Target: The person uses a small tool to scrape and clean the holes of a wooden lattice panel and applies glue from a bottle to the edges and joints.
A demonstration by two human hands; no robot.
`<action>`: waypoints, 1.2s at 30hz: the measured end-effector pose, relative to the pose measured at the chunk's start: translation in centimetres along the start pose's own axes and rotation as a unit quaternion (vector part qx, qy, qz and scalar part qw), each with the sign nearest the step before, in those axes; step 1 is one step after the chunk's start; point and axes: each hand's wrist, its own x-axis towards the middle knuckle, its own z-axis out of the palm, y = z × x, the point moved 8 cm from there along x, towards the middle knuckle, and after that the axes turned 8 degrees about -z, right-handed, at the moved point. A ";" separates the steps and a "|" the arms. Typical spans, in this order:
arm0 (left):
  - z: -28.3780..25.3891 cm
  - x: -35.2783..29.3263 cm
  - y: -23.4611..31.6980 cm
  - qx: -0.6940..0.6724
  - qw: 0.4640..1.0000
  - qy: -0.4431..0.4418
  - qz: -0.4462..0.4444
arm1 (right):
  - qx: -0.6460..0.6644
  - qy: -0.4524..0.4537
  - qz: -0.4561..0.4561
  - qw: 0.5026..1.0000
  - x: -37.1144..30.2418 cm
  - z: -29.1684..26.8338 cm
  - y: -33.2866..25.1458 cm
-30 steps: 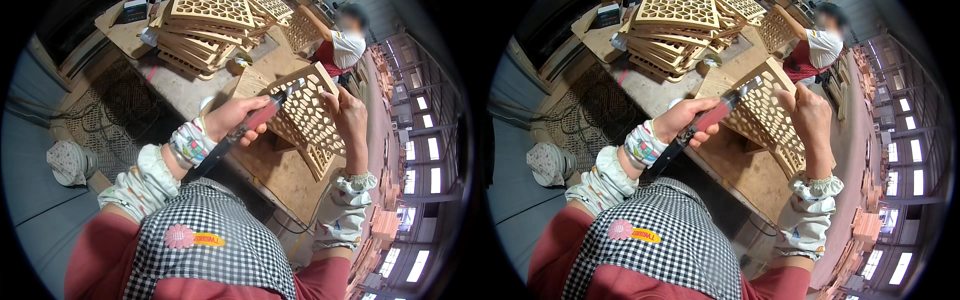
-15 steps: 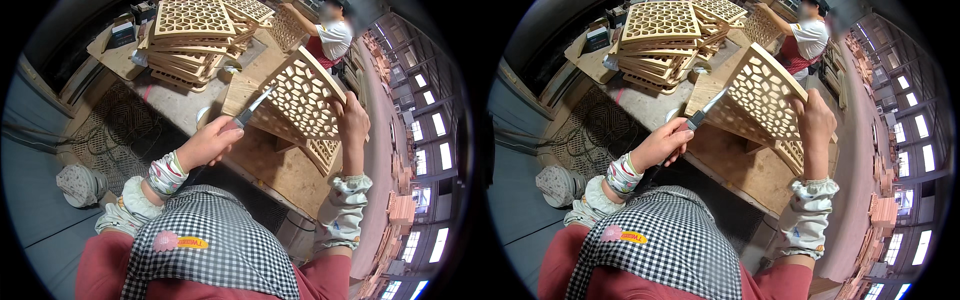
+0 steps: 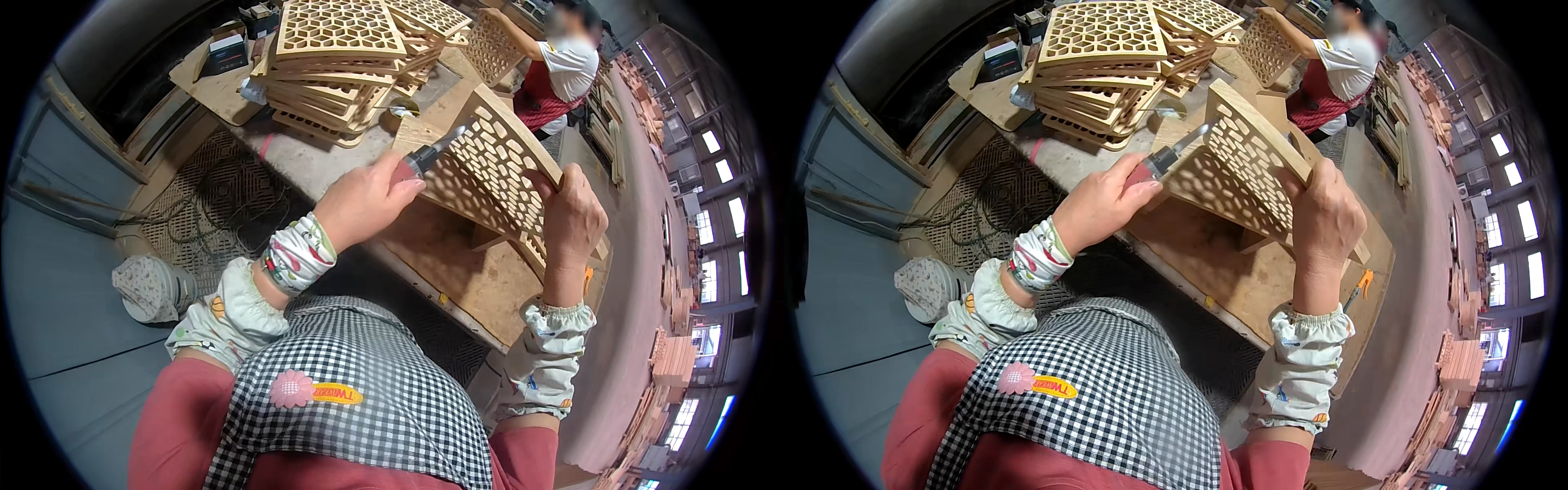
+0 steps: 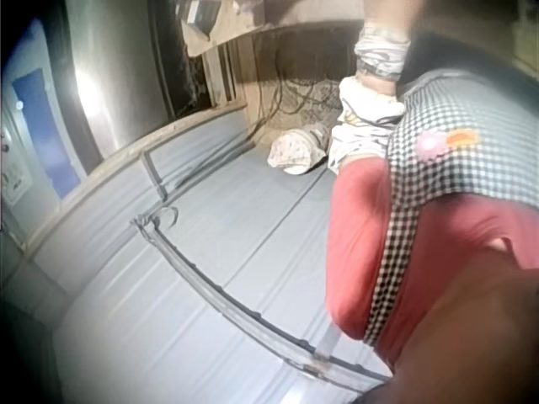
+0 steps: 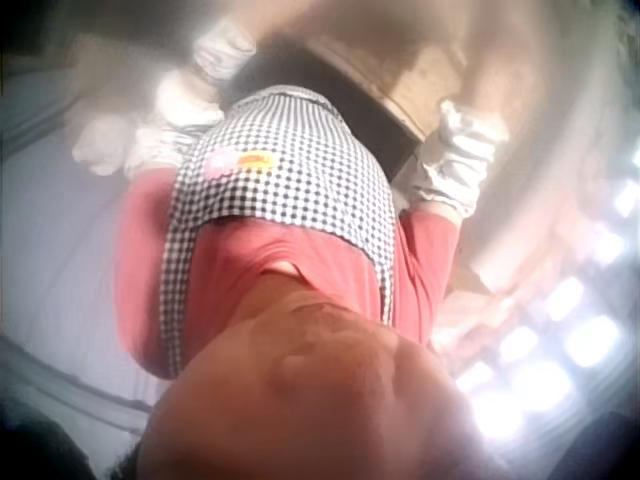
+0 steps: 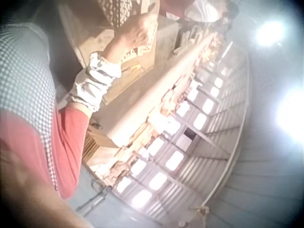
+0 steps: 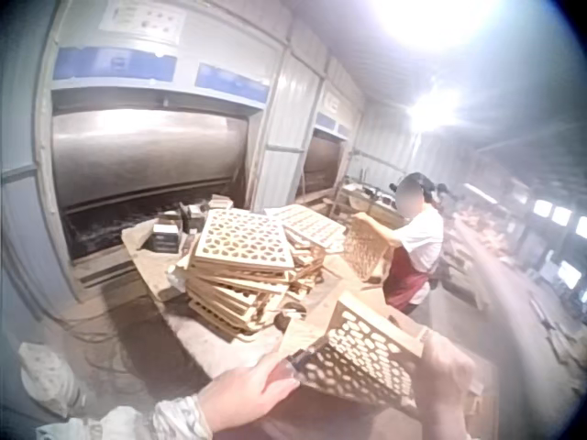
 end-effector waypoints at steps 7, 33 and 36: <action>1.0 -0.2 0.3 0.015 0.999 0.041 -0.006 | -0.007 0.016 -0.014 1.000 0.4 -0.4 -0.3; 1.8 3.7 1.5 0.028 0.997 0.054 0.050 | 0.030 0.012 -0.005 0.999 1.0 -0.5 -0.1; 2.7 4.2 0.0 -0.037 0.994 0.010 0.098 | 0.014 -0.017 0.006 1.000 1.2 0.3 0.7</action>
